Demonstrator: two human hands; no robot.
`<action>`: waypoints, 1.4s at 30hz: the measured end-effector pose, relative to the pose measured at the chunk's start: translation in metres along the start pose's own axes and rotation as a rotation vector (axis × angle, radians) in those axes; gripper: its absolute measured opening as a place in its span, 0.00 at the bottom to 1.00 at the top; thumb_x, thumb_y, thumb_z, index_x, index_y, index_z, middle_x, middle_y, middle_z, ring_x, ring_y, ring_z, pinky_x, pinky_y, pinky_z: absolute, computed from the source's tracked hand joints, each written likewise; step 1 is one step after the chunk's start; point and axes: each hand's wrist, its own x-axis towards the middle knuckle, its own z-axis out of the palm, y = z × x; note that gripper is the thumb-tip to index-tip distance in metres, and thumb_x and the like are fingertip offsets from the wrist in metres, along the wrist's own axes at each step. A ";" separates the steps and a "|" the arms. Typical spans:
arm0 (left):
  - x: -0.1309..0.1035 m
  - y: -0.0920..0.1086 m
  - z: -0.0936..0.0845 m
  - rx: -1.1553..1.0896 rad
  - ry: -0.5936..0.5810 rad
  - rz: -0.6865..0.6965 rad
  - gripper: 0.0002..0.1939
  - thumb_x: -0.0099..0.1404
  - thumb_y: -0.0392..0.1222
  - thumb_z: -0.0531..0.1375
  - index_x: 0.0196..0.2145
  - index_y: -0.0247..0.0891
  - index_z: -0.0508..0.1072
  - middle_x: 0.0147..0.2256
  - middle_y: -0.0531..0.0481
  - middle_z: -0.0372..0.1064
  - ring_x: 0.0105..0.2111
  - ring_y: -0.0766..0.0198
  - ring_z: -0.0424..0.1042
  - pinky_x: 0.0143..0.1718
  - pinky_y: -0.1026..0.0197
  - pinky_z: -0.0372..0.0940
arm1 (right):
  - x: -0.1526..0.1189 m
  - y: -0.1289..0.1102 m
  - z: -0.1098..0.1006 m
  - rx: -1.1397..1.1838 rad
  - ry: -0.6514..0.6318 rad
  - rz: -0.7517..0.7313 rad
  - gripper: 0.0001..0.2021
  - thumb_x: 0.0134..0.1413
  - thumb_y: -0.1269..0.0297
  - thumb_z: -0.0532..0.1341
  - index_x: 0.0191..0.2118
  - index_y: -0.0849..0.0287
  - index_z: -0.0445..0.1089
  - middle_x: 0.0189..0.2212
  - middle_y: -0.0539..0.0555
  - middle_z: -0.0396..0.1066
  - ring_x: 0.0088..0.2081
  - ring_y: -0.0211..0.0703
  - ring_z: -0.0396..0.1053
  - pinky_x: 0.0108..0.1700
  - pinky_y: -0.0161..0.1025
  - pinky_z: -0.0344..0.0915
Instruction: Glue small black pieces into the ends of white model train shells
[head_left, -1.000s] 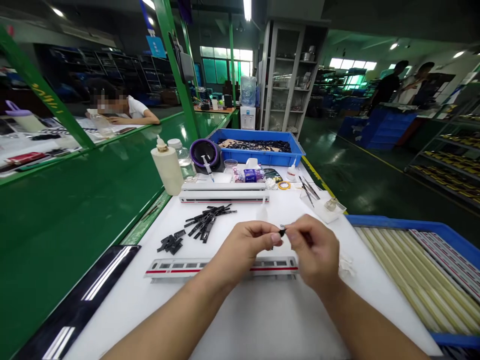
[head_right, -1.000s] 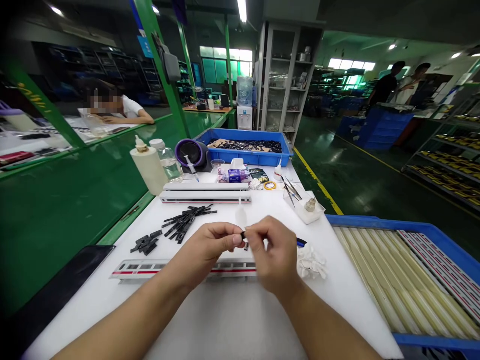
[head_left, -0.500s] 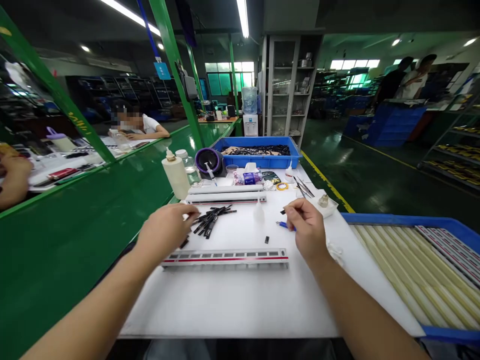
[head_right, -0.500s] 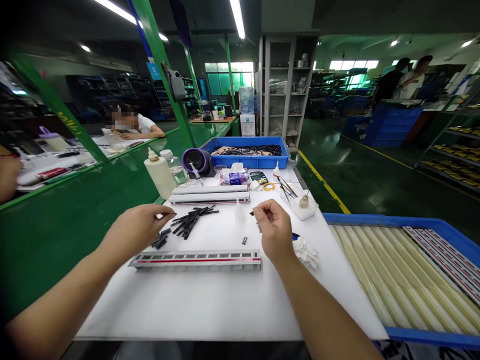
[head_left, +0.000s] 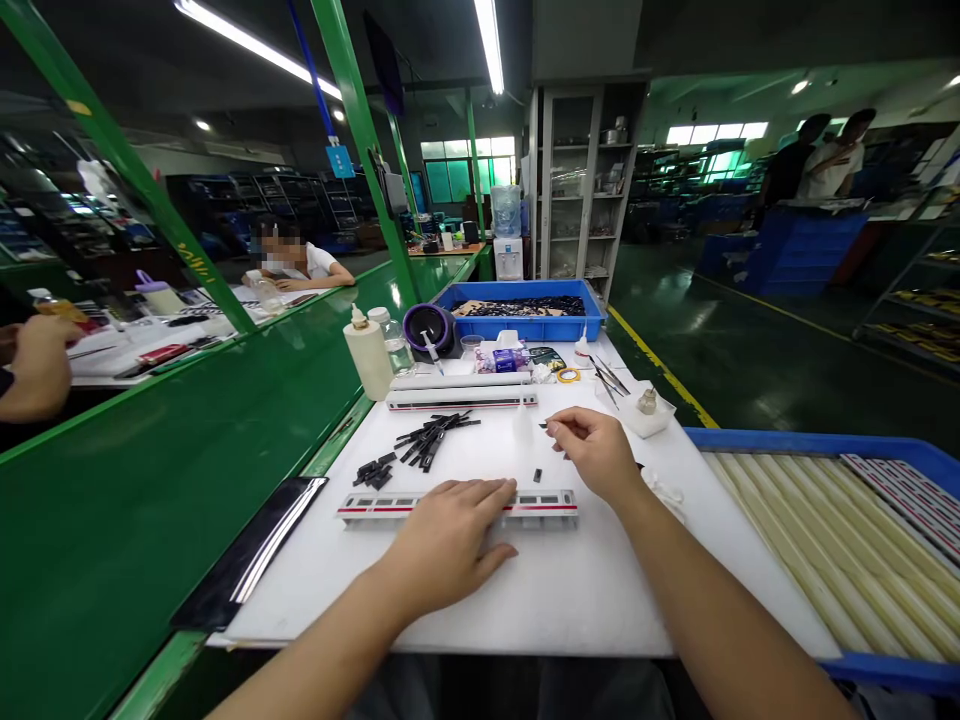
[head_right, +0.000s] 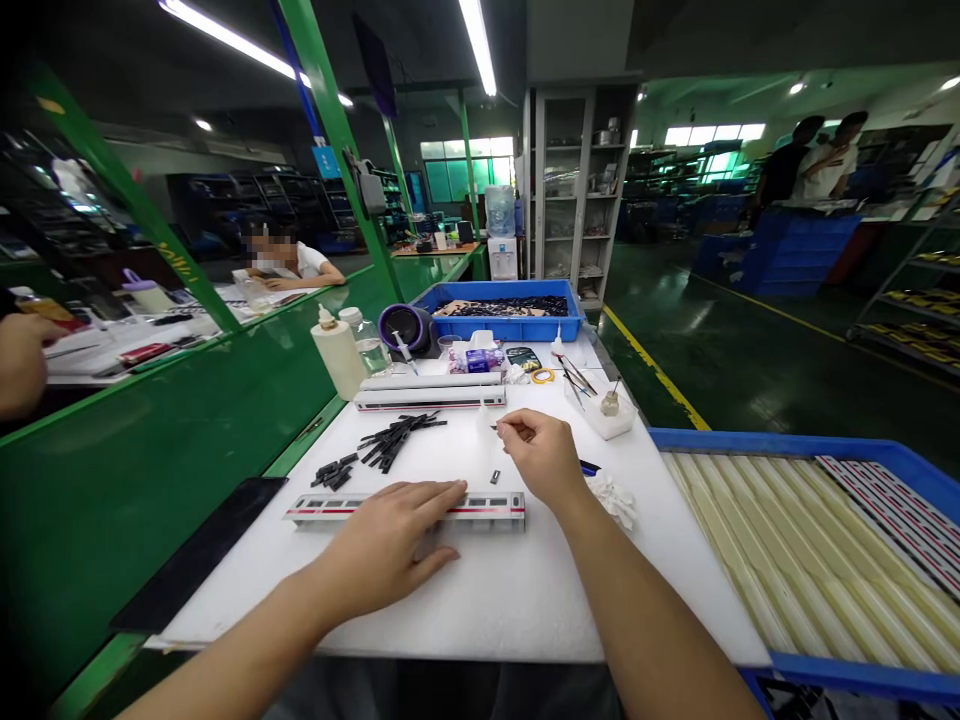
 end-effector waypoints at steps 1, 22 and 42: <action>0.002 0.006 0.007 0.038 0.009 0.020 0.27 0.64 0.47 0.59 0.59 0.41 0.64 0.52 0.43 0.71 0.49 0.51 0.71 0.50 0.47 0.66 | -0.001 -0.002 0.000 0.029 -0.046 0.017 0.11 0.52 0.57 0.63 0.34 0.60 0.75 0.27 0.53 0.74 0.28 0.42 0.72 0.29 0.37 0.68; -0.055 -0.045 0.003 0.221 0.034 -0.223 0.24 0.66 0.48 0.53 0.54 0.33 0.69 0.46 0.39 0.72 0.46 0.48 0.70 0.46 0.45 0.65 | -0.041 0.009 0.054 -0.931 -0.561 -0.598 0.11 0.60 0.74 0.53 0.31 0.58 0.71 0.30 0.53 0.70 0.30 0.40 0.65 0.29 0.37 0.55; -0.014 -0.019 0.014 0.200 -0.050 -0.109 0.18 0.68 0.34 0.48 0.52 0.41 0.70 0.61 0.43 0.60 0.49 0.51 0.68 0.44 0.47 0.65 | -0.037 0.009 0.058 -0.876 -0.536 -0.433 0.11 0.60 0.74 0.54 0.31 0.59 0.71 0.34 0.53 0.67 0.33 0.39 0.66 0.36 0.36 0.61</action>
